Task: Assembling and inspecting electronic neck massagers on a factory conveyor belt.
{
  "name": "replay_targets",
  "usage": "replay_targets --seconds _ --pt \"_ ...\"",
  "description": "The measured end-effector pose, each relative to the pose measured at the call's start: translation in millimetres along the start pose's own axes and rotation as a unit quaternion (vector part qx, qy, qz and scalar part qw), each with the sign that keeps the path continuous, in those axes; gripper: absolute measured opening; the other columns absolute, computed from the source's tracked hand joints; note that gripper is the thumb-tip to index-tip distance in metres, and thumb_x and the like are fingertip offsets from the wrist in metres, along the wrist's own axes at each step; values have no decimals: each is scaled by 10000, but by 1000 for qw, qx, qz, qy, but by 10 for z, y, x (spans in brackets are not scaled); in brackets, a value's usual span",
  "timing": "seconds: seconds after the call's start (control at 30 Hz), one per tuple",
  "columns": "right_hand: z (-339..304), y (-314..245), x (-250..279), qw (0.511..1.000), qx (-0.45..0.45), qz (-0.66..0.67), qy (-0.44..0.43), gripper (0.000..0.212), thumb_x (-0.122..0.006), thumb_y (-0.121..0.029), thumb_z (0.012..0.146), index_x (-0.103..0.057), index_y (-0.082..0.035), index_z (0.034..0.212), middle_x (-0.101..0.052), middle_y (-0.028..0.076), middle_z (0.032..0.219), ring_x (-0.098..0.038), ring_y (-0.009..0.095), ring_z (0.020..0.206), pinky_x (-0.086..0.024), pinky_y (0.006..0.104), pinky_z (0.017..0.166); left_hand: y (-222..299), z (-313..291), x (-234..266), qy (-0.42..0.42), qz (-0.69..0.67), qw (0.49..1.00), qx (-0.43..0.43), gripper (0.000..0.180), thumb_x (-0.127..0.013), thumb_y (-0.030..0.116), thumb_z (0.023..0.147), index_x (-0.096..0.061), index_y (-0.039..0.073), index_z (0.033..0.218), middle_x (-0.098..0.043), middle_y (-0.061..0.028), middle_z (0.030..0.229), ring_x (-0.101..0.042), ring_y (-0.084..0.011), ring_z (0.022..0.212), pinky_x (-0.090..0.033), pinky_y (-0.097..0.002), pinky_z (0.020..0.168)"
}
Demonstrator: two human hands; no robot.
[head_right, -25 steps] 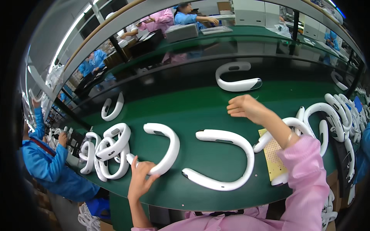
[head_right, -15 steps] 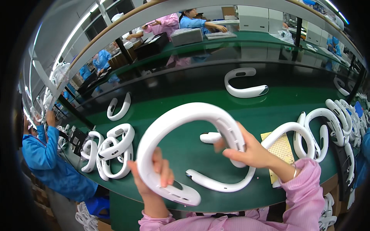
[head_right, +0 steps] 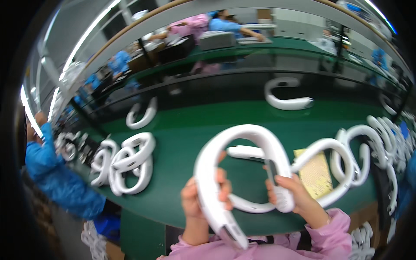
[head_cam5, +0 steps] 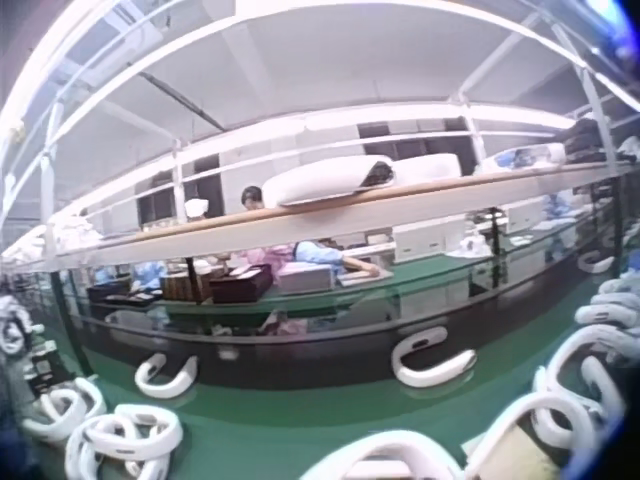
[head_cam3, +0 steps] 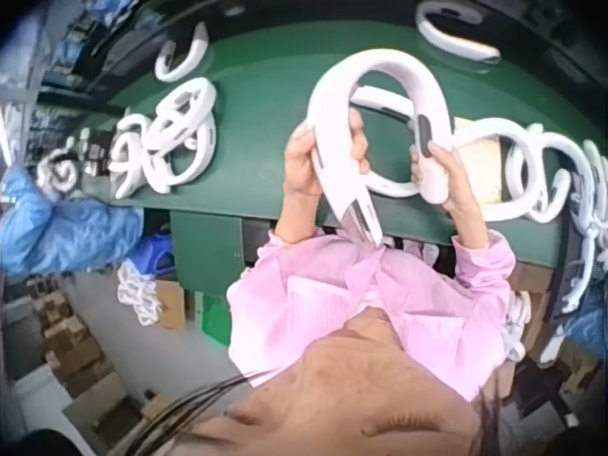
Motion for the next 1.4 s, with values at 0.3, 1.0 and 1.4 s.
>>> replay_targets --seconds 0.3,1.0,1.4 --pt "-31 -38 -19 996 76 -26 40 561 -586 -271 819 -360 0 1255 -523 83 733 -560 155 543 -460 279 452 -58 -7 -112 56 82 995 13 572 -426 334 881 -286 -54 1278 -542 -192 981 -606 -294 710 -548 -416 593" --pt "184 75 250 998 -8 -48 35 358 -475 -259 920 -413 -15 1175 -577 128 949 -606 180 781 -527 299 703 -261 359 -381 168 231 958 3 470 -349 294 865 -396 -58 1172 -550 -163 795 -595 -237 567 -532 -354 478" --pt "172 45 350 993 80 -58 59 306 -486 -209 913 -457 -11 1145 -560 84 973 -584 165 844 -497 292 743 -283 201 -410 68 255 962 71 592 -458 327 821 -321 -68 1239 -557 -217 848 -622 -304 603 -533 -362 509"
Point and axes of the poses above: each hand's wrist, its own z-axis towards the middle knuckle, its own x-axis out of the back of the hand, y = z × x, the point moved 5 cm from there along z, towards the middle knuckle
